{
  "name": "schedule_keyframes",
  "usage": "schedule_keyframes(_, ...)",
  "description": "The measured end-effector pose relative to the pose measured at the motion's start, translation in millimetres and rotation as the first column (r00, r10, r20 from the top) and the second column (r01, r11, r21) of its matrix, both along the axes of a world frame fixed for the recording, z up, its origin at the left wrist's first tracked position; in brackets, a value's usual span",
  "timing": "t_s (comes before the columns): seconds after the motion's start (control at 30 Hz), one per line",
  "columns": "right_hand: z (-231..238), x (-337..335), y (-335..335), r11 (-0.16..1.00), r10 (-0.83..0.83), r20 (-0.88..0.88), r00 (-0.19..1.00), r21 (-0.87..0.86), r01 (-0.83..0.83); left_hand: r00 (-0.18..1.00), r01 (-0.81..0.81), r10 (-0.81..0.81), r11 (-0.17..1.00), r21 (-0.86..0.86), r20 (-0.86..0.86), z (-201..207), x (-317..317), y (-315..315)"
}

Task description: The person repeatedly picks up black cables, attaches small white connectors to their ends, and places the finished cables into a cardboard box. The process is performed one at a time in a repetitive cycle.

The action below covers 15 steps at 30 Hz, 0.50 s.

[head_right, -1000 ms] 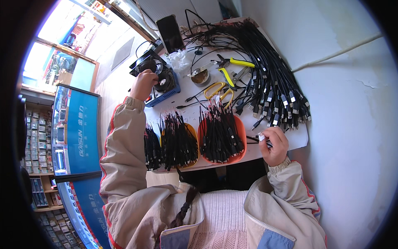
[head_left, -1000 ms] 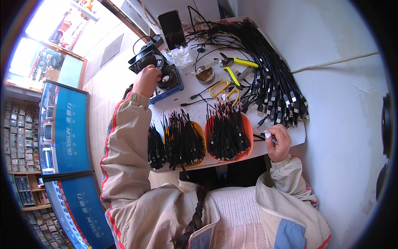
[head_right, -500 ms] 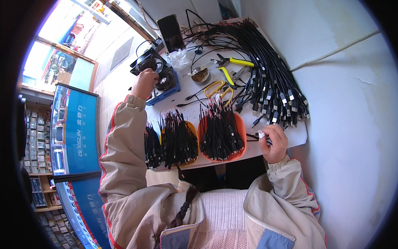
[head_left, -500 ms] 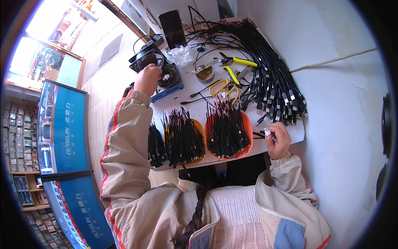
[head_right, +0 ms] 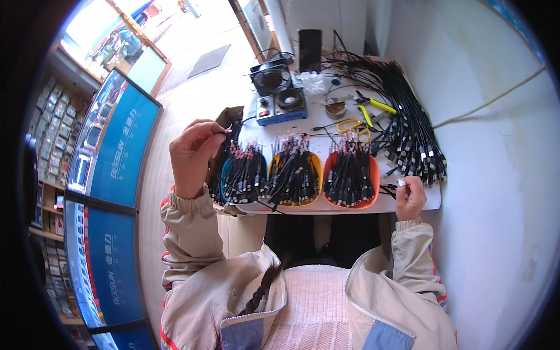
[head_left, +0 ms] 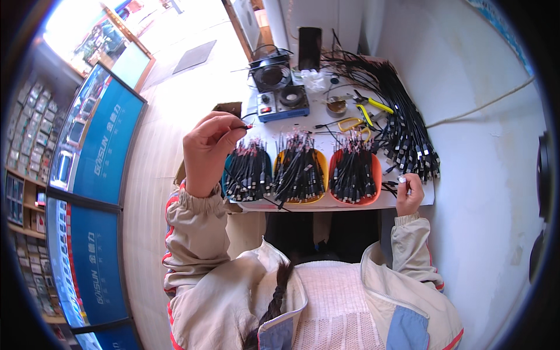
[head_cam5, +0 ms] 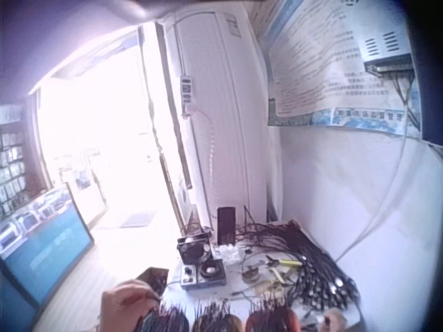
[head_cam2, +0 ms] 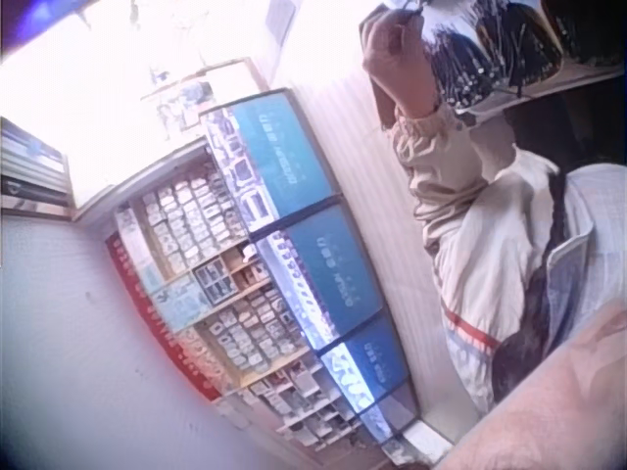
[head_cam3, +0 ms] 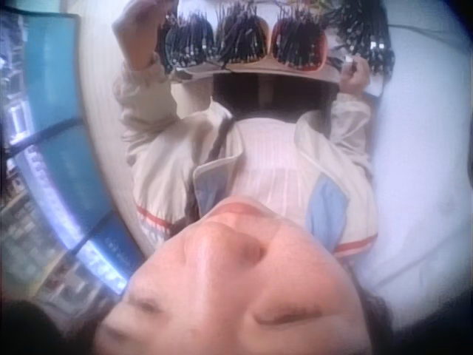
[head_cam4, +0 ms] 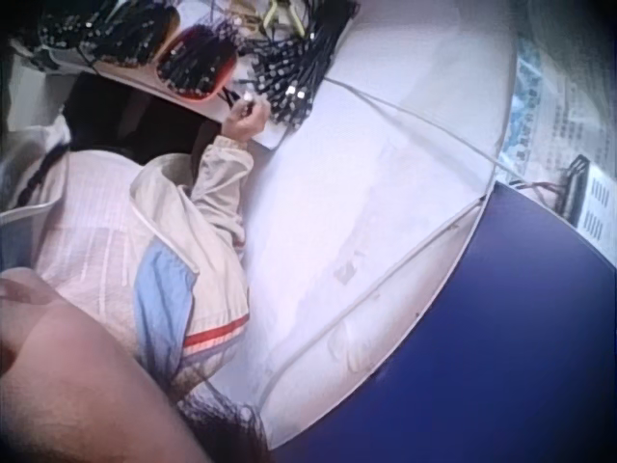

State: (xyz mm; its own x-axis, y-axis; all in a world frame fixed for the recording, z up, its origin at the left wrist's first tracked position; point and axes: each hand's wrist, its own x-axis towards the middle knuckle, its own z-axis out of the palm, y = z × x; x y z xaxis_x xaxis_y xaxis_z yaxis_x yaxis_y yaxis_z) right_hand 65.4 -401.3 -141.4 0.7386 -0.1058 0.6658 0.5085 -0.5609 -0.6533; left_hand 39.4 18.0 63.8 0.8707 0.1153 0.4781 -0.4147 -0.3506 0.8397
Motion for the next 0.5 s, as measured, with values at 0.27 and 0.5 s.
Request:
schedule_keyframes(0.27,-9,2,4,0.996,-0.052,-0.011,0.999,-0.074,0.051,0.918,-0.138,0.269,0.905,-0.401,0.291,36,-52,96)
schedule_keyframes(0.5,-8,3,8,0.984,-0.072,0.021,0.997,-0.164,0.074,0.924,-0.014,0.227,0.824,-0.566,0.306,23,-17,185)
